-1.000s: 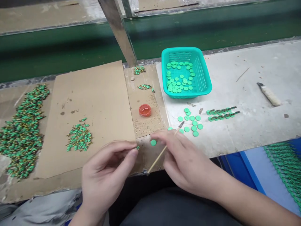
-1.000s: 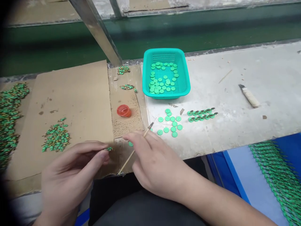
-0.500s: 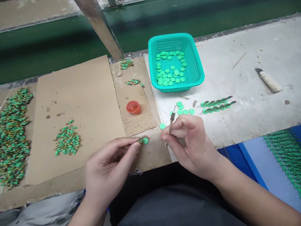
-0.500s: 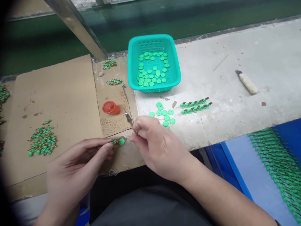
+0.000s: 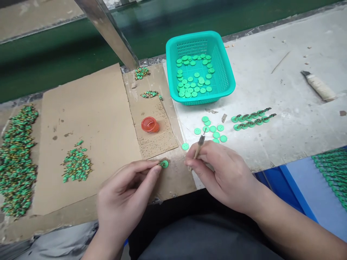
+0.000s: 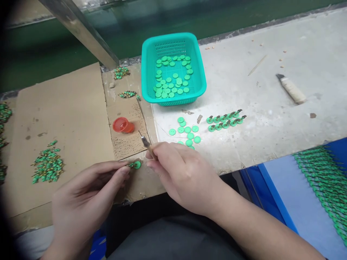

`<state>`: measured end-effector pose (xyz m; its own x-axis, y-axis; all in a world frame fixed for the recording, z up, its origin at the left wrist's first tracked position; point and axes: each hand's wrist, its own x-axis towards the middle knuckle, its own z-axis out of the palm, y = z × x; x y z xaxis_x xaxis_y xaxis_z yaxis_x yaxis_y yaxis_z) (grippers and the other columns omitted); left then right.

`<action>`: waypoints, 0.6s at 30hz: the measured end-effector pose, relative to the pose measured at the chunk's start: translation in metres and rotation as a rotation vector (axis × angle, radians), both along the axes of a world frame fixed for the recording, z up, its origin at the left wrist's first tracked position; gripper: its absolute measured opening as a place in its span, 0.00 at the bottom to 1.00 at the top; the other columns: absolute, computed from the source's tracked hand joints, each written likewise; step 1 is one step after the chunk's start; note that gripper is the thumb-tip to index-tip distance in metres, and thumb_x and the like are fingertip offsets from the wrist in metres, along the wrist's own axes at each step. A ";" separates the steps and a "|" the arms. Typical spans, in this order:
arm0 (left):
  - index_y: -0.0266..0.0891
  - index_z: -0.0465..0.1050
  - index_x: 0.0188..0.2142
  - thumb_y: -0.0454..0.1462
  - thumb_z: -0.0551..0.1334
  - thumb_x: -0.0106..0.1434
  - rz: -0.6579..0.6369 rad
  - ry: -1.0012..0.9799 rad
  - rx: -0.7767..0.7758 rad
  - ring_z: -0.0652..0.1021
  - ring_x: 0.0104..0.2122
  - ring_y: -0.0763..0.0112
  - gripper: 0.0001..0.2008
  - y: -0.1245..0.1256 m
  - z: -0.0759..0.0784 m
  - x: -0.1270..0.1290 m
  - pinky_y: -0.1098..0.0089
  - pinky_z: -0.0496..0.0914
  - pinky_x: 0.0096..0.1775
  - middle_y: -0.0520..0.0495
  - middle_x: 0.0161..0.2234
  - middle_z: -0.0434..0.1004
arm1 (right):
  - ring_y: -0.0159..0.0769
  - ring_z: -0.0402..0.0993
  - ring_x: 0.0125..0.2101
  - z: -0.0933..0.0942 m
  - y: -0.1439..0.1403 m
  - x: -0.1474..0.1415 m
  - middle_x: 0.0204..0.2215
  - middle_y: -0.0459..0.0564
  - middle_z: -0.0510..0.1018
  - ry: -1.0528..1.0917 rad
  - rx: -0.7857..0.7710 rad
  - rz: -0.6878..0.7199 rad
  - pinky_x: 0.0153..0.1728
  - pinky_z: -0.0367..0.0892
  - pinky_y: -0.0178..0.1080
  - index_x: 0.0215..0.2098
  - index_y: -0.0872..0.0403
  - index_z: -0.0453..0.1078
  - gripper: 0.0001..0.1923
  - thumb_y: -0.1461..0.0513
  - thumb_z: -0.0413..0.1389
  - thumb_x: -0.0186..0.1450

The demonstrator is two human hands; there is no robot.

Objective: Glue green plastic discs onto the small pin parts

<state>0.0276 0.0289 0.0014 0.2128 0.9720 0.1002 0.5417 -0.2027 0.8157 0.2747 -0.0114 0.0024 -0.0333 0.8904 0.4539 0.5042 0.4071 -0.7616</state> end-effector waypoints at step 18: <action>0.48 0.84 0.47 0.33 0.72 0.74 -0.188 0.135 0.307 0.85 0.41 0.74 0.06 0.002 -0.004 -0.005 0.74 0.80 0.50 0.55 0.44 0.87 | 0.34 0.80 0.34 0.016 0.039 -0.005 0.38 0.46 0.81 -0.046 -0.076 0.208 0.37 0.69 0.36 0.47 0.52 0.73 0.07 0.60 0.55 0.83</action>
<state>0.0223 0.0311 -0.0025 0.4160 0.8436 0.3395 0.5700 -0.5328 0.6256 0.2702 0.0279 0.0187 -0.2390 0.8936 0.3799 0.4501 0.4486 -0.7721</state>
